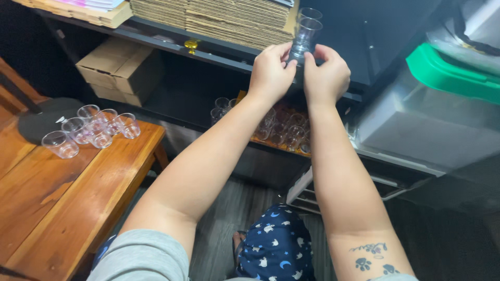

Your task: The person takes clear plastic glasses from a wooden table and places them into a black cabinet. They handle the glasses one by one, arranging them in rows on the cabinet shelf.

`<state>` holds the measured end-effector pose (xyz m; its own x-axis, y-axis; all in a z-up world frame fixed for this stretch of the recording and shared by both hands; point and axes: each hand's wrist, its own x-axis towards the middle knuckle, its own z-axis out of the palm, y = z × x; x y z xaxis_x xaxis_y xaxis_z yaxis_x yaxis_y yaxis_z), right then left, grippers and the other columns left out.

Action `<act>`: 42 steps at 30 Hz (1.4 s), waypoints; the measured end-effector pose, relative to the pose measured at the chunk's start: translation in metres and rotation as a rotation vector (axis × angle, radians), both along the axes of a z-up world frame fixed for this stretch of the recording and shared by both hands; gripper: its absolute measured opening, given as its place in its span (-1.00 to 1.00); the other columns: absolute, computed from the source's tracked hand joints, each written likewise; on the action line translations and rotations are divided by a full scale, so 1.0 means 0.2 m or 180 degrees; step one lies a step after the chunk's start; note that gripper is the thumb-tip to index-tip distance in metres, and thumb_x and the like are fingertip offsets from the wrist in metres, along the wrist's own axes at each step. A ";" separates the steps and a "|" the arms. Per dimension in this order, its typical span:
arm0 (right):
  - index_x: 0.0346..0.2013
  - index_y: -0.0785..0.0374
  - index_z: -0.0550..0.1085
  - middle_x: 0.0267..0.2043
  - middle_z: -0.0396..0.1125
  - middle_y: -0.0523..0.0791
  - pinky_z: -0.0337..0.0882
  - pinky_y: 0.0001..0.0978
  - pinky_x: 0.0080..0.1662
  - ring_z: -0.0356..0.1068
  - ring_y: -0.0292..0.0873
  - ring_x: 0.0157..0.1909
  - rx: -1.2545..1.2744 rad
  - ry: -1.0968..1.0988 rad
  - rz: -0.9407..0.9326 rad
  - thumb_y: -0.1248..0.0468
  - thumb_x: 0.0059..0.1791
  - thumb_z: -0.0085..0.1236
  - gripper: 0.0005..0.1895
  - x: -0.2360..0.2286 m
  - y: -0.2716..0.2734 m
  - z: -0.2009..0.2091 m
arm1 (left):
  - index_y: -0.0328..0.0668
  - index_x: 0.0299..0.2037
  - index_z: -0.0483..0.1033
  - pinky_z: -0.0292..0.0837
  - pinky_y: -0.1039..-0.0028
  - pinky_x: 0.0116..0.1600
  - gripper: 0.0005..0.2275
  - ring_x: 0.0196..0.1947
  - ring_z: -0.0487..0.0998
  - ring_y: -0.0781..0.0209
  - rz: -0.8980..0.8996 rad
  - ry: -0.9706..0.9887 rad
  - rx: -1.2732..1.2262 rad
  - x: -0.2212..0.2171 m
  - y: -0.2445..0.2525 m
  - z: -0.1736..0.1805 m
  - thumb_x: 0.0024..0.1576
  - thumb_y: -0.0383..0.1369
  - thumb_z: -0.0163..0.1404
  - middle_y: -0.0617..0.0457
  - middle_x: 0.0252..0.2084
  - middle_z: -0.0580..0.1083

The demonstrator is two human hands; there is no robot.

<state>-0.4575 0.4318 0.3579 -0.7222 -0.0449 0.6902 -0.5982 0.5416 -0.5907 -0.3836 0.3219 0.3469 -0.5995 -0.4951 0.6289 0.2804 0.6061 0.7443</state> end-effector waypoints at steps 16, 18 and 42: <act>-0.20 -0.05 0.68 -0.30 0.56 -0.24 0.45 -0.40 -0.31 0.47 -0.25 -0.43 -0.0180 -0.0433 0.1884 0.25 -0.12 0.40 -0.79 0.91 -0.52 -0.88 | -0.38 -0.03 0.62 0.66 0.36 0.03 -0.75 -0.05 0.64 -0.17 0.0366 -0.0125 0.1296 1.04 -0.47 -0.86 0.08 -0.56 0.16 -0.28 -0.10 0.55; -0.21 -0.17 0.67 -0.32 0.56 -0.34 0.48 -0.47 -0.28 0.50 -0.31 -0.39 0.0104 -0.0852 0.2060 0.17 -0.11 0.38 -0.81 1.01 -0.62 -0.98 | -0.28 0.03 0.62 0.62 0.46 0.08 -0.71 -0.03 0.66 0.04 0.0725 -0.0516 0.1574 1.16 -0.58 -0.97 0.08 -0.47 0.19 -0.18 -0.02 0.60; 0.10 0.12 0.54 -0.05 0.53 -0.10 0.54 -0.48 -0.05 0.57 -0.30 -0.15 0.0478 -0.2277 0.2789 0.22 -0.12 0.46 -0.50 1.11 -1.74 -1.59 | -0.38 0.16 0.52 0.65 0.35 0.06 -0.53 0.08 0.60 -0.19 0.2398 -0.0579 0.1399 1.38 -1.38 -1.51 0.00 -0.48 0.26 -0.36 0.07 0.53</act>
<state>-0.2347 0.0847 0.0406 -0.6274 -0.7748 0.0780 -0.3576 0.1977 -0.9127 -0.1066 0.0462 0.0455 -0.0894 -0.9723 0.2162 -0.2226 0.2310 0.9471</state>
